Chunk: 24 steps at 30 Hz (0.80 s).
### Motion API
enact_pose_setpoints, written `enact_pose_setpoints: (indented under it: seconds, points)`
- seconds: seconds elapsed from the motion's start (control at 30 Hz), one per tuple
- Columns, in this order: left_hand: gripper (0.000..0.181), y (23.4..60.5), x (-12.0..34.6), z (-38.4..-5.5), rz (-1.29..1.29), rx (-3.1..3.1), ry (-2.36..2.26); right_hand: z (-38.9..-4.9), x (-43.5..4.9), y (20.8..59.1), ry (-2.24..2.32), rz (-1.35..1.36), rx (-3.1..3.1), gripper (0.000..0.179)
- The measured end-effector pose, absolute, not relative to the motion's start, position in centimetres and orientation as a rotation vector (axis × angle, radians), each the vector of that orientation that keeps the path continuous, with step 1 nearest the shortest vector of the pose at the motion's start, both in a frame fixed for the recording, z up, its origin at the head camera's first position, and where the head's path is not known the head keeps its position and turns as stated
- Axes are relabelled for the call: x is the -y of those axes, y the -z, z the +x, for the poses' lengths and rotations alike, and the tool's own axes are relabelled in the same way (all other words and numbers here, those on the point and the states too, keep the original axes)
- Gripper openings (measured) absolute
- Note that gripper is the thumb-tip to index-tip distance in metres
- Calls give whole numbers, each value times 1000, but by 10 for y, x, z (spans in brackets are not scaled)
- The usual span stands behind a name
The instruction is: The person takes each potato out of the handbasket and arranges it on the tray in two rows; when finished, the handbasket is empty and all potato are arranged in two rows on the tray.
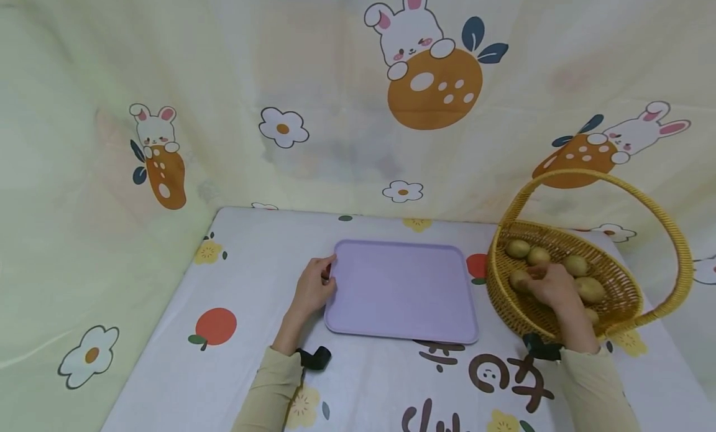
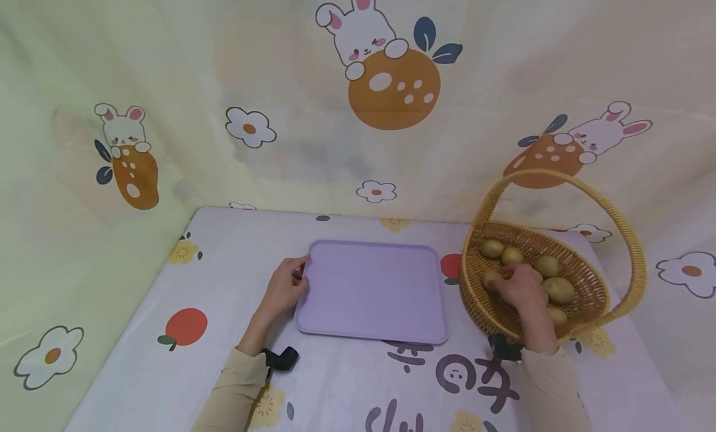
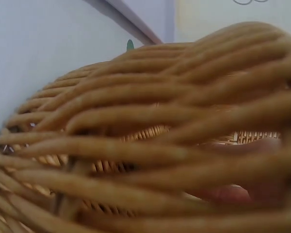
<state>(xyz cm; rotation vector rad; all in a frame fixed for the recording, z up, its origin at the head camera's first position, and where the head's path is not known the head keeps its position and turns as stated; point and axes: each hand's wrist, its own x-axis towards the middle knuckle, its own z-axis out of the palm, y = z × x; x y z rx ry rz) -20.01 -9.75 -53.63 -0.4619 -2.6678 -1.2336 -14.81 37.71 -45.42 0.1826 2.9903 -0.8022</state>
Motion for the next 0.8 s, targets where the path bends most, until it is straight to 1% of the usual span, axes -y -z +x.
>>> enact_pose_setpoints:
  seconds: [0.17, 0.43, 0.7, 0.8]
  points:
    - [52, 538, 99, -200, -454, 2658, 1227, -149, -377, 452, 850, 188, -2943, 48]
    - [52, 535, 99, -198, -446, 2655, 1238, -150, -377, 455, 859, 199, -2911, 43]
    - [53, 535, 99, -202, -469, 2648, 1228, -146, -378, 458, 948, 291, -2861, 51]
    - [53, 536, 100, -202, -499, 2604, 1246, -145, -377, 459, 1006, 299, -2864, 51]
